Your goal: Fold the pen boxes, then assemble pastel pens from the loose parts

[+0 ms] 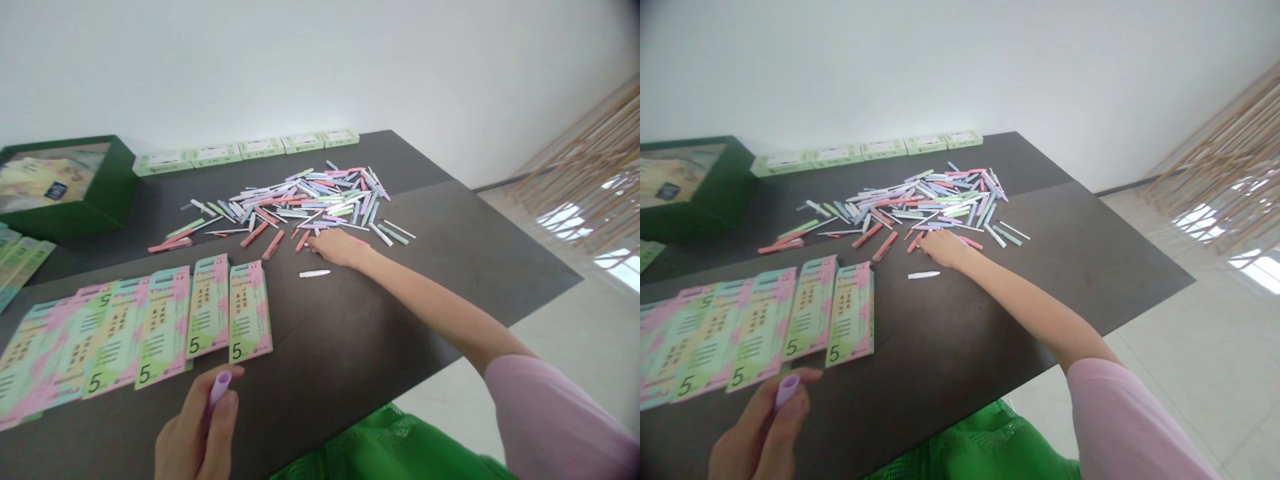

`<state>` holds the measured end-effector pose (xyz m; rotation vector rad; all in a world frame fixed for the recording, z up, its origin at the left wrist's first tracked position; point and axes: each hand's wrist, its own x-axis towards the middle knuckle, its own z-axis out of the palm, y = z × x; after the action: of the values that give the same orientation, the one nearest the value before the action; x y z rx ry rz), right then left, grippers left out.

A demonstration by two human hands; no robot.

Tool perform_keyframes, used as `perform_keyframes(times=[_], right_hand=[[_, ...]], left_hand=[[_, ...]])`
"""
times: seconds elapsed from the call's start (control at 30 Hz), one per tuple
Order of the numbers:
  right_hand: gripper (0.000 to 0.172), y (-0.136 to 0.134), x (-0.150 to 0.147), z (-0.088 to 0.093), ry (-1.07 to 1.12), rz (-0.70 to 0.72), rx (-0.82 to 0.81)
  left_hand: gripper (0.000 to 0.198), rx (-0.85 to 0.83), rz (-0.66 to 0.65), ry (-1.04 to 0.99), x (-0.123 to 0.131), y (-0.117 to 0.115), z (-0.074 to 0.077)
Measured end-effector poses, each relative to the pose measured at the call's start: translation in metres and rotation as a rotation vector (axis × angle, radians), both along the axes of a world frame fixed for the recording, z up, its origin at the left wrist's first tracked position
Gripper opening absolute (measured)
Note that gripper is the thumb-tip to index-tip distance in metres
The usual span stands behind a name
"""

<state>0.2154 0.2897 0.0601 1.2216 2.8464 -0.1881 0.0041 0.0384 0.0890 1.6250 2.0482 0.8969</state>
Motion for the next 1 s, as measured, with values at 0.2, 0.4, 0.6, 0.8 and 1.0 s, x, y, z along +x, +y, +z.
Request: perform_keyframes(times=[0.2,0.4,0.6,0.8,1.0], right_hand=[[0.029,-0.052,-0.008,0.068,0.24,0.135,0.036],[0.026,-0.117,-0.014,0.132,0.287,0.355,0.19],[0.02,-0.122,-0.019,0.14,0.571,0.291,0.123],[0.028,-0.128,-0.021,0.14,0.599,0.347,0.125],[0.019,-0.124,-0.021,0.137,0.485,0.437,0.2]], left_hand=[[0.025,0.305,-0.214,0.366,-0.012,0.038,0.029],[0.024,0.384,-0.219,0.395,-0.008,0.04,0.053],[0.029,0.48,-0.332,0.368,-0.012,0.038,0.049],[0.029,0.489,-0.347,0.405,-0.01,0.039,0.053],[0.027,0.495,-0.382,0.437,-0.004,0.042,0.058]])
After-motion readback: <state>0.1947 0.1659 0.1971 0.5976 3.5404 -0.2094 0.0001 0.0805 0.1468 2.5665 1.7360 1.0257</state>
